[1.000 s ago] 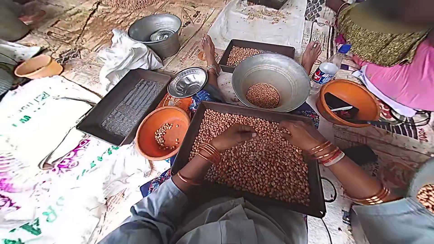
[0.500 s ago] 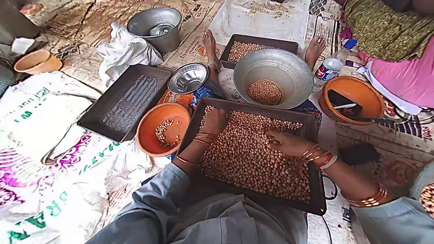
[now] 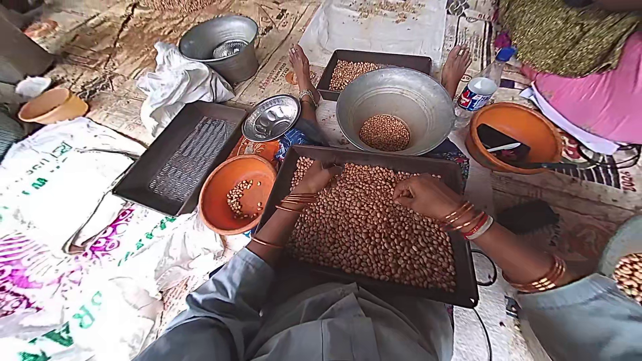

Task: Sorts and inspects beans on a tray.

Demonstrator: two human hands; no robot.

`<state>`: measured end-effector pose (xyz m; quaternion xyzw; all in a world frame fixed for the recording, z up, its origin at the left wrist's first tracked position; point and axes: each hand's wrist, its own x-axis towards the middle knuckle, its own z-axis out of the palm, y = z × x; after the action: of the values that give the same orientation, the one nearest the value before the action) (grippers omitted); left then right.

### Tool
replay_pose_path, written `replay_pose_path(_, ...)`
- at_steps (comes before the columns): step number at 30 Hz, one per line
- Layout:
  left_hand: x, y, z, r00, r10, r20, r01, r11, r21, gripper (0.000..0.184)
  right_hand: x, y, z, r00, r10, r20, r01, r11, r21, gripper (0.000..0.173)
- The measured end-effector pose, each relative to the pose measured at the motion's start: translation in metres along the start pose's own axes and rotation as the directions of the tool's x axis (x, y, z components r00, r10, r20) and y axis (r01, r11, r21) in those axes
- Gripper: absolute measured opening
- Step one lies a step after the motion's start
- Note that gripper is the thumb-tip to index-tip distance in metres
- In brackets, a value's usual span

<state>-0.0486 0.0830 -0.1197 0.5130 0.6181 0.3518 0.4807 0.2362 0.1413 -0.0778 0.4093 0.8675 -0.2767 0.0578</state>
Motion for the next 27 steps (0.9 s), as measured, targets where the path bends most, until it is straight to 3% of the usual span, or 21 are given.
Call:
replay_pose_path(3, -0.003, 0.013, 0.022, 0.981, 0.122, 0.153, -0.155, 0.962, 0.225, 0.010, 0.001, -0.007, 0.003, 0.999, 0.007, 0.044, -0.004, 0.998, -0.064, 0.015)
replay_pose_path(6, -0.010, 0.034, 0.045, 0.977, 0.089, 0.192, -0.178, 0.838, 0.516, 0.013, 0.001, -0.007, 0.001, 0.999, 0.035, 0.020, -0.032, 0.993, -0.113, 0.014)
replay_pose_path(8, -0.008, 0.032, 0.053, 0.977, 0.050, 0.207, -0.168, 0.781, 0.602, 0.017, 0.001, -0.006, 0.000, 0.999, 0.044, 0.005, -0.043, 0.991, -0.126, 0.013)
replay_pose_path(10, -0.005, 0.025, 0.050, 0.979, 0.067, 0.193, -0.166, 0.810, 0.563, 0.016, 0.002, -0.007, -0.001, 0.999, 0.044, 0.010, -0.042, 0.989, -0.140, 0.014)
replay_pose_path(13, 0.002, 0.009, 0.031, 0.983, 0.151, 0.107, -0.174, 0.950, 0.259, 0.010, 0.001, -0.006, 0.002, 1.000, 0.025, 0.010, -0.023, 0.990, -0.143, 0.015)
replay_pose_path(15, 0.003, 0.006, 0.026, 0.987, 0.143, 0.070, -0.154, 0.970, 0.189, 0.013, 0.001, -0.007, 0.003, 0.999, 0.031, 0.020, -0.028, 0.988, -0.154, 0.015)
replay_pose_path(21, -0.006, 0.022, 0.055, 0.977, 0.075, 0.200, -0.178, 0.804, 0.568, 0.017, 0.002, -0.008, 0.002, 0.998, 0.052, 0.026, -0.046, 0.982, -0.185, 0.017)
replay_pose_path(27, -0.008, 0.025, 0.062, 0.965, 0.064, 0.255, -0.207, 0.782, 0.588, 0.021, 0.001, -0.008, 0.002, 0.999, 0.038, 0.034, -0.033, 0.990, -0.135, 0.023)
